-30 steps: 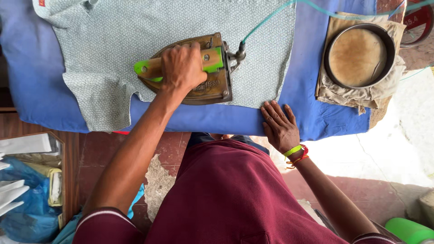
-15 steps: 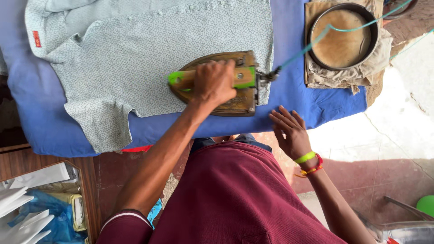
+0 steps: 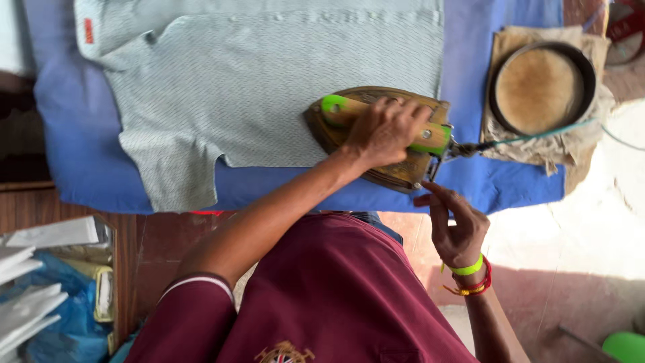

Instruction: The person irons a shirt by hand using a heavy iron. They spray liquid from a bottle onto the fabric, smooth sections with their hands, and press the iron across the front, back, and sleeves while flipping the garment to continue.

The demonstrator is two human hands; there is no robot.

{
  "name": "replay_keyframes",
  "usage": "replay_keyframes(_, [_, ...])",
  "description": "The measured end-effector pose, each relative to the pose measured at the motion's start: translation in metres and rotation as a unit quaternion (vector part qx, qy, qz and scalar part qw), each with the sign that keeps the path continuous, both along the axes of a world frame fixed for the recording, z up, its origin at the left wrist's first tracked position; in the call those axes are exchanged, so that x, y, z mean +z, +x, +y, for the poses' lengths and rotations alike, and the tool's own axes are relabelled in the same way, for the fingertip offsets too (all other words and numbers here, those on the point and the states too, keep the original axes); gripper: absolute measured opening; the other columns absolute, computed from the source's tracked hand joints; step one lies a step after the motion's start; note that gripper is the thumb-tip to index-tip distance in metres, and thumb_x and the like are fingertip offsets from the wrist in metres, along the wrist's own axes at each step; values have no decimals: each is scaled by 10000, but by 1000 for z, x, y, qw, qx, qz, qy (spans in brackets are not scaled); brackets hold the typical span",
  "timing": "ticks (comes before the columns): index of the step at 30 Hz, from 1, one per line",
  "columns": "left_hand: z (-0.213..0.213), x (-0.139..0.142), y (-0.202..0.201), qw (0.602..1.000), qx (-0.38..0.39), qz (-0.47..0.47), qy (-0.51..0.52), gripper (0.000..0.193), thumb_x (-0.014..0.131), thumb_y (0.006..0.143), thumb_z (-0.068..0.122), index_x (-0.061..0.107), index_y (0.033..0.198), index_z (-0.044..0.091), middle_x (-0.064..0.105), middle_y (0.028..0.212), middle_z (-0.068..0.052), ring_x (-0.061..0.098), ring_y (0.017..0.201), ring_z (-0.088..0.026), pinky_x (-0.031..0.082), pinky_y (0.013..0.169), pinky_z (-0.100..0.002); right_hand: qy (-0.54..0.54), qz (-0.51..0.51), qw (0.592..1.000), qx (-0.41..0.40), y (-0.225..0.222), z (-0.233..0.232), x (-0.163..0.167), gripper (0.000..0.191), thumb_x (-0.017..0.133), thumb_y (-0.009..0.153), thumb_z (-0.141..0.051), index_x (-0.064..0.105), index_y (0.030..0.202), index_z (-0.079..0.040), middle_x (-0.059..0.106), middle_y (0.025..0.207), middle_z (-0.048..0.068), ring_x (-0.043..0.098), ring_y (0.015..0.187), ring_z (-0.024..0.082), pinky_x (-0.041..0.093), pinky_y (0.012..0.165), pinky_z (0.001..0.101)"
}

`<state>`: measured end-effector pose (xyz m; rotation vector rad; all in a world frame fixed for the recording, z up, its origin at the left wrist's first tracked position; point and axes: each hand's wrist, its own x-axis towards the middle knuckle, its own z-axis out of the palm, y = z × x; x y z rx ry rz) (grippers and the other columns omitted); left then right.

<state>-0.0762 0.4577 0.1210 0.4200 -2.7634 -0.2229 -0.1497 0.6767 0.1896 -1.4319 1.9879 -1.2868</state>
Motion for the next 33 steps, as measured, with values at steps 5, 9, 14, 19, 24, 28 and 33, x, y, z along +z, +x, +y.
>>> replay_keyframes(5, [3,20,36,987,-78,96,99,388,702,831,268,619,1142,52,613,1297,-153,555,1273,-322,422,1110,-525,-134,166,973,88,4,-97,41,270,639,984,-53,681,1251,-45,735,1118,181,698,973,288,534,841,372])
replay_keyframes(9, [11,11,115,991,-25,128,41,612,616,917,69,498,1518,62,360,1646,-164,284,1567,-310,217,1316,-533,-16,216,956,200,-4,-169,39,445,737,918,-276,648,1271,-19,692,1143,229,699,965,341,532,789,420])
replay_keyframes(14, [-8,-3,255,965,176,168,104,585,581,918,2,510,1496,54,353,1643,-194,320,1559,-346,263,1306,-534,253,232,902,262,6,-221,16,660,865,724,-440,694,1245,-71,756,942,182,725,854,339,564,731,434])
replay_keyframes(19, [-61,-11,381,904,382,184,55,470,580,957,44,546,1426,11,473,1559,-206,445,1473,-365,372,1236,-512,452,170,857,179,26,-241,11,524,902,692,-484,789,1060,-128,786,681,103,767,571,215,602,627,375])
replay_keyframes(24, [-159,-31,445,889,428,155,57,498,609,944,25,543,1434,-23,483,1544,-236,457,1452,-391,380,1208,-505,440,145,868,180,76,-281,15,490,870,669,-412,807,1041,-99,758,617,81,729,502,168,587,563,356])
replay_keyframes(28, [-281,-60,447,909,404,101,-4,543,664,906,11,552,1436,-27,485,1522,-264,459,1438,-408,355,1214,-519,442,116,873,173,133,-328,15,509,861,699,-427,788,1060,-76,748,628,83,701,485,167,575,504,340])
replay_keyframes(33, [-386,-94,440,908,391,-25,146,249,717,963,169,675,1149,9,707,1062,-175,697,968,-315,579,761,-468,425,65,889,158,210,-396,19,517,854,728,-419,768,1067,-38,749,683,61,683,506,141,577,492,308])
